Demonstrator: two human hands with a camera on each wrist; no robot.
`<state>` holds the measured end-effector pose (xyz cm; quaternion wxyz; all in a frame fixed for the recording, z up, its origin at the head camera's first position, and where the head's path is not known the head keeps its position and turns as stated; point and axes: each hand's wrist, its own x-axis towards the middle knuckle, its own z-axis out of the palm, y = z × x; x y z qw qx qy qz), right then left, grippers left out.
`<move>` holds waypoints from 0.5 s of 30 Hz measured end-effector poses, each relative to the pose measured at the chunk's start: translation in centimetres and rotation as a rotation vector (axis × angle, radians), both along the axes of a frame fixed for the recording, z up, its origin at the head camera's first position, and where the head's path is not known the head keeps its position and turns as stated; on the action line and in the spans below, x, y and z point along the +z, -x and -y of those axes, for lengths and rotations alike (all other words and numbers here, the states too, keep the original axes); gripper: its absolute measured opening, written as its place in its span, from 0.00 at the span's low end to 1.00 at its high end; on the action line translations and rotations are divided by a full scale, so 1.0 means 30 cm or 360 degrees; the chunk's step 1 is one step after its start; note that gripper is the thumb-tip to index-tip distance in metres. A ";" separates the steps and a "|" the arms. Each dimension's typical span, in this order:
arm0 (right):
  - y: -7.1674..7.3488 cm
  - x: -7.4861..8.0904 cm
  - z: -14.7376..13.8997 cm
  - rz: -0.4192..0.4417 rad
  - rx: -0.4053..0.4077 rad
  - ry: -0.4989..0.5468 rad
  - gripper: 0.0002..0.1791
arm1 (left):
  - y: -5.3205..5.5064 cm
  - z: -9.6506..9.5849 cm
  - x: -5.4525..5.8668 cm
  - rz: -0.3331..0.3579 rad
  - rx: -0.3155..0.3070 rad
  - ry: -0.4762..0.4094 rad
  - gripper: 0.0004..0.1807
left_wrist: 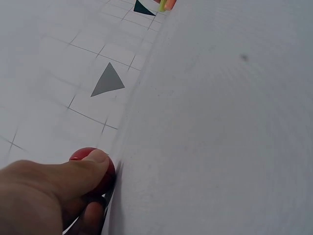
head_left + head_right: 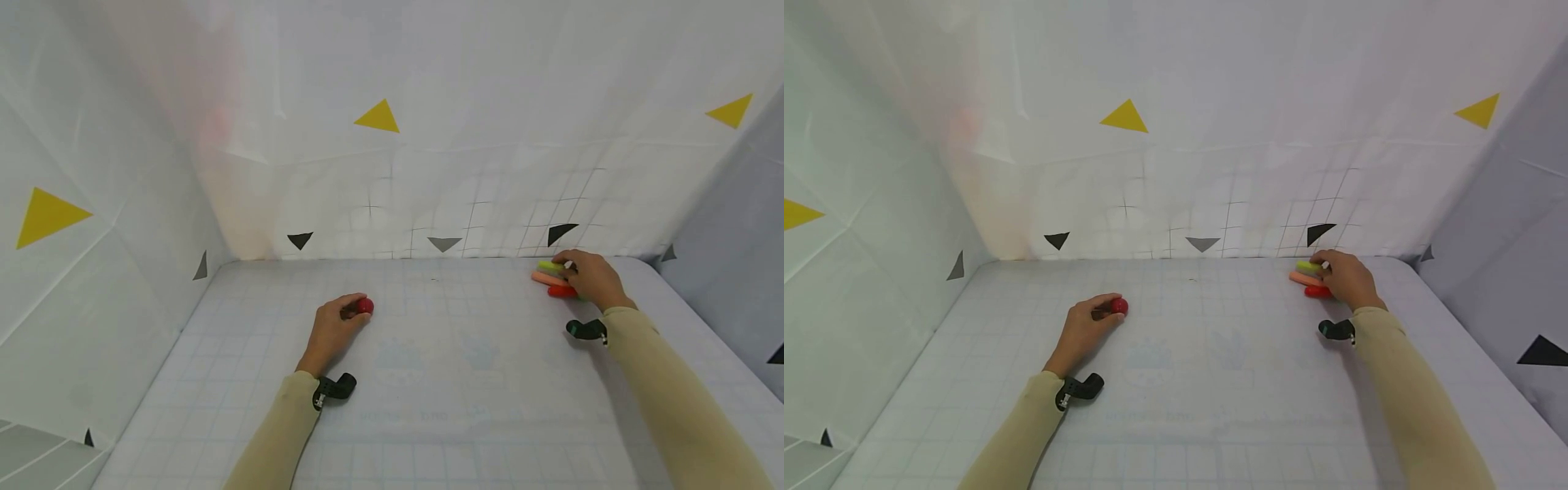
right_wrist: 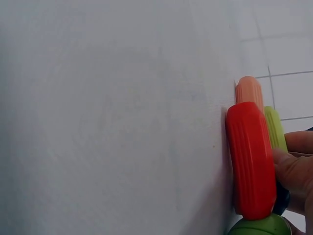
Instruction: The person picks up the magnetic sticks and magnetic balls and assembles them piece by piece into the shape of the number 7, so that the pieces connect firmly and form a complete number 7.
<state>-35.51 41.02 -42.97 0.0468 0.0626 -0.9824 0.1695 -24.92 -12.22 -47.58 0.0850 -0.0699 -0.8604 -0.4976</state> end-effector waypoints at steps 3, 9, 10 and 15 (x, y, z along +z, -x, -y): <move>0.001 0.004 0.005 -0.0019 0.0004 -0.0003 0.17 | 0.000 0.000 0.000 -0.0006 -0.0005 0.0002 0.23; 0.004 0.022 0.014 0.0004 -0.0018 0.0029 0.20 | -0.001 -0.001 0.002 -0.0016 0.0010 0.0011 0.23; 0.004 0.024 0.015 0.0010 -0.0018 0.0034 0.20 | 0.000 -0.002 0.002 -0.0017 0.0011 0.0011 0.22; 0.003 0.034 0.016 0.0041 -0.0026 0.0062 0.21 | 0.002 -0.003 0.003 -0.0011 0.0013 0.0015 0.22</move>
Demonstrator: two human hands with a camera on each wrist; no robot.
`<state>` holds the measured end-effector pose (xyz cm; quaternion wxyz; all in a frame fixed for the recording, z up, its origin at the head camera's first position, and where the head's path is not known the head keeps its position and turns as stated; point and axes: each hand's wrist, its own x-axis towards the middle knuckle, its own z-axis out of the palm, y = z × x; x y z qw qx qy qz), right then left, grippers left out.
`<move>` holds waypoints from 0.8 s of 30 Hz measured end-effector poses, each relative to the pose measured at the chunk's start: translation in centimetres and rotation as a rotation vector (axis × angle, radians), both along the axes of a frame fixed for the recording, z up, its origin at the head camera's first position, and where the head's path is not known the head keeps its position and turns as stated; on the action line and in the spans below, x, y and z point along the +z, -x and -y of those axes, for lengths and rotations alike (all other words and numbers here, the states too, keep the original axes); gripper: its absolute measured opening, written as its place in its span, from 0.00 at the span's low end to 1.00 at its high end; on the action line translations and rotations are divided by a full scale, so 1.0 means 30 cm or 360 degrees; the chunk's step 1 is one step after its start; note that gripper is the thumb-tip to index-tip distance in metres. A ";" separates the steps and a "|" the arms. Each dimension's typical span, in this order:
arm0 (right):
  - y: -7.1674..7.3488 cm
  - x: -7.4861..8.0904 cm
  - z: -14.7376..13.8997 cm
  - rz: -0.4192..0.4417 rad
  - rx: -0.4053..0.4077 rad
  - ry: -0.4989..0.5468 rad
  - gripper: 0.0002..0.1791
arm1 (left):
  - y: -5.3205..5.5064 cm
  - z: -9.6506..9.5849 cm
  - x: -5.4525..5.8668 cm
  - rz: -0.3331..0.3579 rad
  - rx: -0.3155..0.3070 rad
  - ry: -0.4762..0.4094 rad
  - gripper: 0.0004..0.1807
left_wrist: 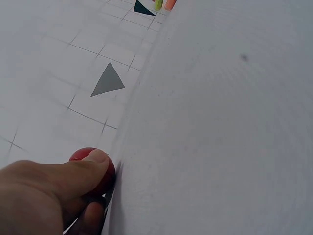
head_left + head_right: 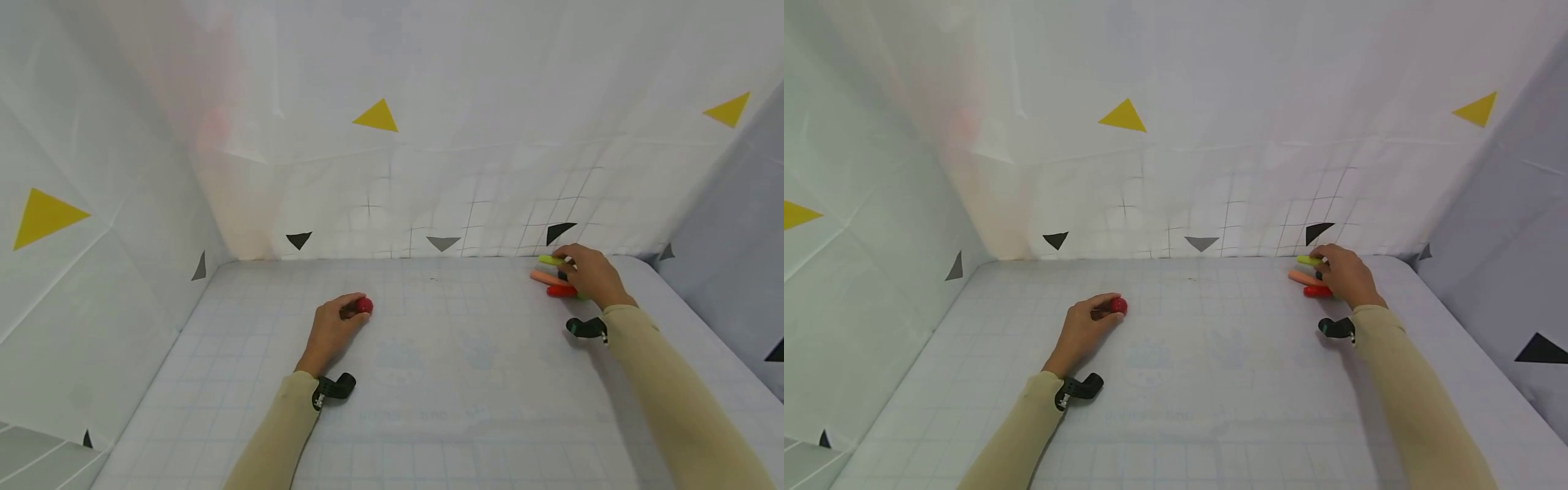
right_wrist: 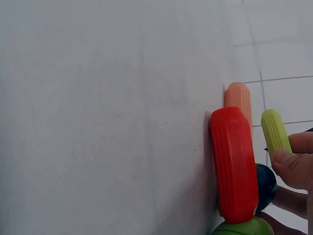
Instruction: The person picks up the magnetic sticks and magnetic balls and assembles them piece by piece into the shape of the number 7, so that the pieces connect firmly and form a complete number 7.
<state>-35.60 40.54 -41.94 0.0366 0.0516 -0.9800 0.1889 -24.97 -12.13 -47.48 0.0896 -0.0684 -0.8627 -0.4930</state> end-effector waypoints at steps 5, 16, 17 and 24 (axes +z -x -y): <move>-0.006 0.011 0.008 0.0010 -0.0005 0.0021 0.22 | 0.000 0.000 -0.003 0.0014 0.0009 0.0012 0.23; -0.030 0.038 0.033 -0.0086 0.0073 0.0123 0.21 | 0.001 -0.001 0.000 0.0014 0.0006 0.0007 0.22; -0.032 0.038 0.035 -0.0102 0.0085 0.0143 0.20 | 0.000 -0.001 0.001 0.0013 0.0004 0.0007 0.22; -0.037 0.041 0.052 -0.0199 0.0135 0.0206 0.18 | -0.005 -0.004 0.009 0.0013 -0.0003 -0.0014 0.22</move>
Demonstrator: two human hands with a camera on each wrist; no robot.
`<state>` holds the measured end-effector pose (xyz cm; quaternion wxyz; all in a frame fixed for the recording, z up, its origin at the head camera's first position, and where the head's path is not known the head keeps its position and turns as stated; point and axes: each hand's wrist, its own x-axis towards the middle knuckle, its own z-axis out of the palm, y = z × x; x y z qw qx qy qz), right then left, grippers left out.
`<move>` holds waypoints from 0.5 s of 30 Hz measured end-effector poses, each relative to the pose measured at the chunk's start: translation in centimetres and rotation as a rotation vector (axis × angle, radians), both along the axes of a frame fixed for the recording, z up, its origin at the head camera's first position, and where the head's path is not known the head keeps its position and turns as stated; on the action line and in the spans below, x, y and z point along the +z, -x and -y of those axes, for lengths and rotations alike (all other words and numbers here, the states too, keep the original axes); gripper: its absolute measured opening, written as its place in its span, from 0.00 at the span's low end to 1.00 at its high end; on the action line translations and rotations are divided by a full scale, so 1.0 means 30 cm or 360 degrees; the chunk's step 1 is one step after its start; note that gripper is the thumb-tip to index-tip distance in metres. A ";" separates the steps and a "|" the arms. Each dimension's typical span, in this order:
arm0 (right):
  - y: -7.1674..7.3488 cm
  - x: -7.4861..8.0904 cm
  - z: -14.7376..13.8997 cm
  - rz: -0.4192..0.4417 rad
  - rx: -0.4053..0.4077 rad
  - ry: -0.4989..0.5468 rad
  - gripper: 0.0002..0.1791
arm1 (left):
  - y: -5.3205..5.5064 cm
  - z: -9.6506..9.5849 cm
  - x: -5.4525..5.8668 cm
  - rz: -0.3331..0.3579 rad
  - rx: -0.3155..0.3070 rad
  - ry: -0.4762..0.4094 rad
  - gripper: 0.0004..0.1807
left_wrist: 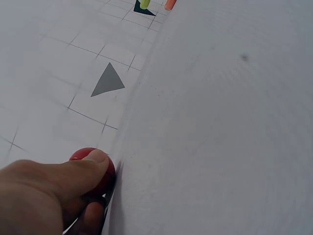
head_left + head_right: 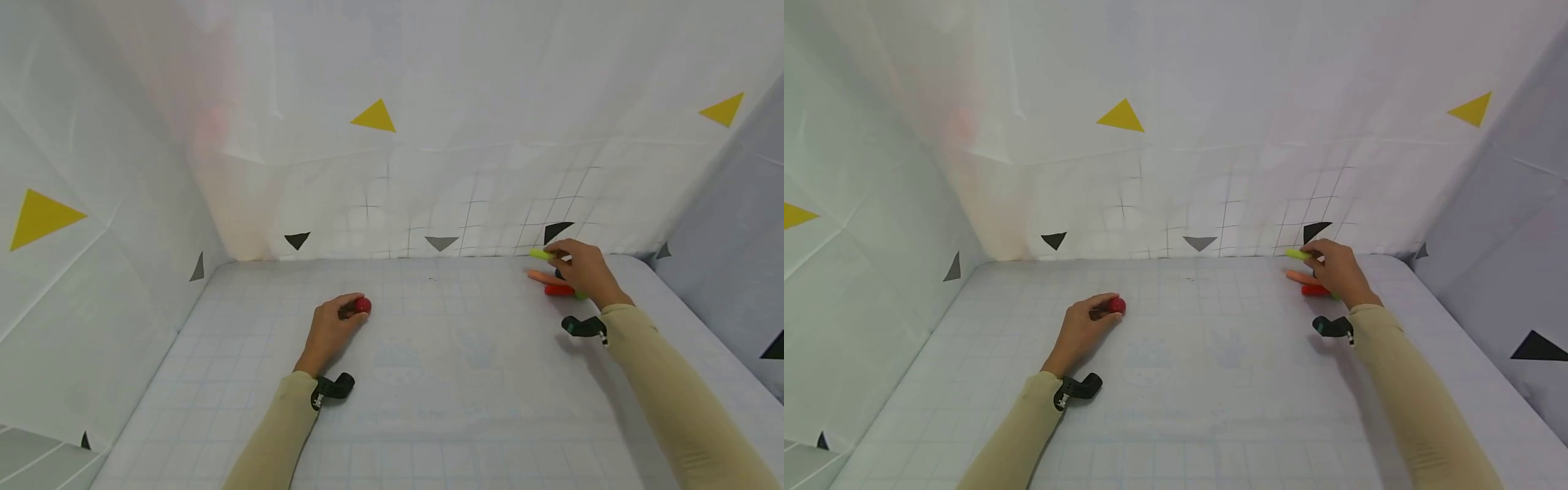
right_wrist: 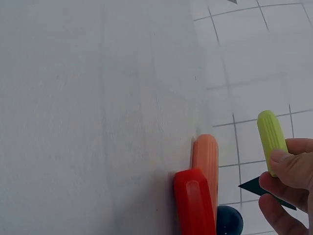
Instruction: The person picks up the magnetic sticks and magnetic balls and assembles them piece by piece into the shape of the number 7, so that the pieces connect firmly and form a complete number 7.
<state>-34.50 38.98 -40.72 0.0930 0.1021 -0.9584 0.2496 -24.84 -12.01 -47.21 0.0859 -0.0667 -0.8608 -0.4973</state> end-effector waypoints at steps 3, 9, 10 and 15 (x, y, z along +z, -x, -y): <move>-0.003 0.003 0.009 -0.0021 0.0008 0.0029 0.18 | -0.001 -0.001 0.000 0.0001 -0.0001 -0.0012 0.22; -0.022 0.015 0.049 -0.0071 0.0044 0.0127 0.18 | 0.005 0.004 -0.003 0.0002 -0.0008 -0.0004 0.22; -0.025 0.018 0.058 -0.0082 0.0058 0.0133 0.17 | 0.005 0.004 -0.003 0.0000 -0.0008 0.0000 0.22; -0.033 0.026 0.097 -0.0132 0.0113 0.0148 0.17 | 0.004 0.001 -0.008 0.0005 -0.0010 -0.0006 0.22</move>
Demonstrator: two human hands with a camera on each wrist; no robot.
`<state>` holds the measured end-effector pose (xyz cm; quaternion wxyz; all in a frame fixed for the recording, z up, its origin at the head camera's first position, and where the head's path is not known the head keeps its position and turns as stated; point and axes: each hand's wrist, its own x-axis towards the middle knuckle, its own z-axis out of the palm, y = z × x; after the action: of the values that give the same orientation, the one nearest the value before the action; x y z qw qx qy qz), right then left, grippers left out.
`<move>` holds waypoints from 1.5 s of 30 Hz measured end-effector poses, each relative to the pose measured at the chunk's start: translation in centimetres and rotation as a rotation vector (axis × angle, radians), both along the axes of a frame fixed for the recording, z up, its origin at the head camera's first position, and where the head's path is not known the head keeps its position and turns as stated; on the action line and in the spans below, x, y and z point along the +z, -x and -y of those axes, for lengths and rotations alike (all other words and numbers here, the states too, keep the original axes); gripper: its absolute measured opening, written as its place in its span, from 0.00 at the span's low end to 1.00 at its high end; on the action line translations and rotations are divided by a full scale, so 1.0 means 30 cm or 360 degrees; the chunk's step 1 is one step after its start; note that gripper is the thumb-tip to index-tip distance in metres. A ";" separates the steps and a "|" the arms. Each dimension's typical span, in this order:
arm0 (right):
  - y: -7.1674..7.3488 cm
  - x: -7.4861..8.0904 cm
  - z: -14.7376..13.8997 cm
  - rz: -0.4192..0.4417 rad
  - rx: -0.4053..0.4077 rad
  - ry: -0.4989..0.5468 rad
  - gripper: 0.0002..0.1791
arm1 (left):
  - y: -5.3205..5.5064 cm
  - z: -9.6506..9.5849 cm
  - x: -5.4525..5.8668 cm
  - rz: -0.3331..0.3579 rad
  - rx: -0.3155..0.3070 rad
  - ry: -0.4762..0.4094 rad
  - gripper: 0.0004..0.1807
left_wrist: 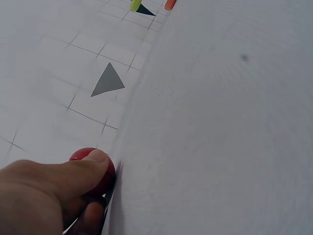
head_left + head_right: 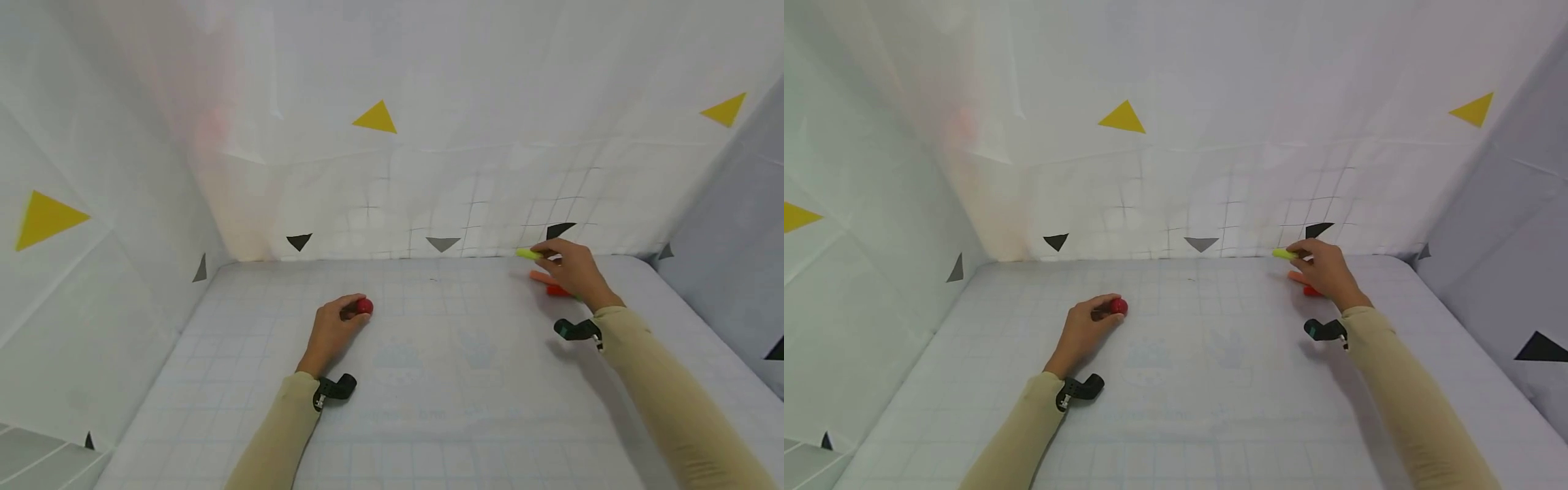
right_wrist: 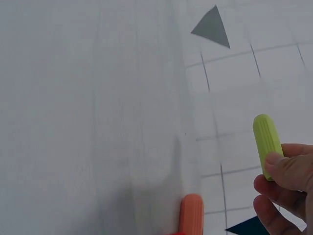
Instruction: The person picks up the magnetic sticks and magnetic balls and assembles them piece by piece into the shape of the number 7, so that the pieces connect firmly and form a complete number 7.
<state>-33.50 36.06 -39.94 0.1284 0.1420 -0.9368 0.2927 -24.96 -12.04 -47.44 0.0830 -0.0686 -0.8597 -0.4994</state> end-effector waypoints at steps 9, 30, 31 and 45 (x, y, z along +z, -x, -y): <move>-0.012 0.012 0.074 -0.0084 0.0083 0.0037 0.16 | -0.002 -0.005 0.002 -0.0008 0.0001 0.0000 0.24; -0.039 0.028 0.207 -0.0184 0.0228 0.0038 0.15 | 0.000 -0.007 0.004 -0.0021 -0.0014 -0.0018 0.23; -0.040 0.030 0.211 -0.0183 0.0227 0.0038 0.15 | 0.001 -0.007 0.004 -0.0018 -0.0013 -0.0015 0.22; -0.047 0.017 0.246 -0.0189 0.0259 0.0041 0.15 | 0.001 -0.011 0.002 0.0022 0.0004 -0.0013 0.23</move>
<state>-32.08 28.67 -39.43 0.1614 0.2331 -0.9091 0.3053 -24.99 -11.72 -47.38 0.0780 -0.0639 -0.8583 -0.5032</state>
